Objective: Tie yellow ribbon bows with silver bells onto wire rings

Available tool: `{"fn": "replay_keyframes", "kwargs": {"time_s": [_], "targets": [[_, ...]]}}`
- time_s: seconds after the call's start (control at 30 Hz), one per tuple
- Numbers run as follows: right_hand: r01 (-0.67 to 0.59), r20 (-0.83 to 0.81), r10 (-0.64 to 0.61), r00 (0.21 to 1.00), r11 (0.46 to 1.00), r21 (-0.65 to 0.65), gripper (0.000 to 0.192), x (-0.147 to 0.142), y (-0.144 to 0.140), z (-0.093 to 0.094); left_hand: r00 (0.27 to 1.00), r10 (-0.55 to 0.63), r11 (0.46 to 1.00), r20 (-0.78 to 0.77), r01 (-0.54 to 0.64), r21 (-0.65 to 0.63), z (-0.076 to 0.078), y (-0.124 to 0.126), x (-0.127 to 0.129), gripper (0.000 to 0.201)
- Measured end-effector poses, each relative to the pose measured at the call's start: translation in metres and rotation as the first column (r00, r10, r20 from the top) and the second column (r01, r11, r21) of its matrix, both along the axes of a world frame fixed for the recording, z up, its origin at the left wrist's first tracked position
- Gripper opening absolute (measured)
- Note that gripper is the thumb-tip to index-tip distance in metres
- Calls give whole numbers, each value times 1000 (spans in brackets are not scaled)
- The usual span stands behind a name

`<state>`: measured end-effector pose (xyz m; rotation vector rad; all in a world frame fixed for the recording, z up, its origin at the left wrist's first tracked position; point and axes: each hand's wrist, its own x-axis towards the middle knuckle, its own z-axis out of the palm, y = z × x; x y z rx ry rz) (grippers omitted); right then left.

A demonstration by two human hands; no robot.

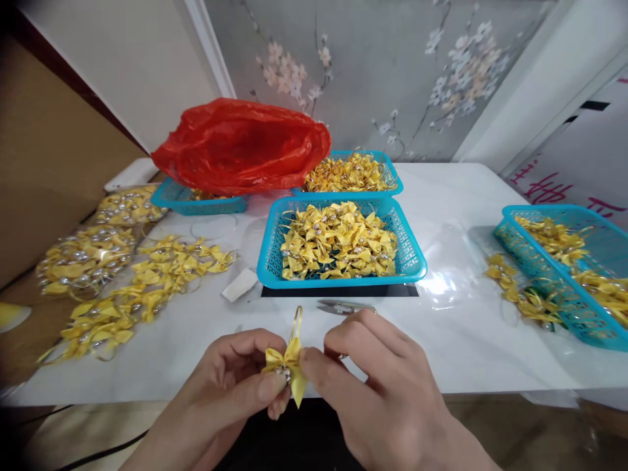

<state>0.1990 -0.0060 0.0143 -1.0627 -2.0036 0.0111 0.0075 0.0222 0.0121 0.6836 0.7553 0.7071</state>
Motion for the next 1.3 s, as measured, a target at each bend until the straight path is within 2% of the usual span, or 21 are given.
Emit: {"fn": "replay_keyframes", "kwargs": {"time_s": [0.17,0.3,0.4,0.57,0.7,0.87,0.97,1.03,1.13,1.3], "targets": [[14,82,-18,996,998,60,23,-1,1,6,999,9,1000,-49,-8,15,-1,1,0,14],[-50,178,48,983,999,3,30,1,5,17,988,-17,996,-152,30,88,0,1,-1,13],[-75,190,80,979,997,-29,33,2,9,18,979,-14,988,-205,45,146,1,0,-1,10],[-58,148,55,987,998,15,21,1,9,1,986,26,991,-162,-4,133,-1,1,-2,13],[-49,165,45,985,998,26,19,3,7,-12,991,38,996,-127,-27,89,-6,3,-3,14],[10,102,-9,995,1000,-9,23,14,3,-7,993,86,995,-75,-83,46,-9,2,-5,14],[62,34,-59,998,994,-89,23,21,-3,-1,994,97,995,-51,-97,18,-8,1,-6,15],[73,-27,-78,997,988,-139,21,22,-6,0,995,90,996,-44,-88,30,-7,1,-6,14],[25,-24,-30,999,985,-168,26,18,-10,-1,996,75,995,-58,-71,73,-6,0,-7,12],[20,1,-20,1000,991,-135,34,3,-11,-2,996,45,991,-76,-35,132,-7,0,-5,8]]}}
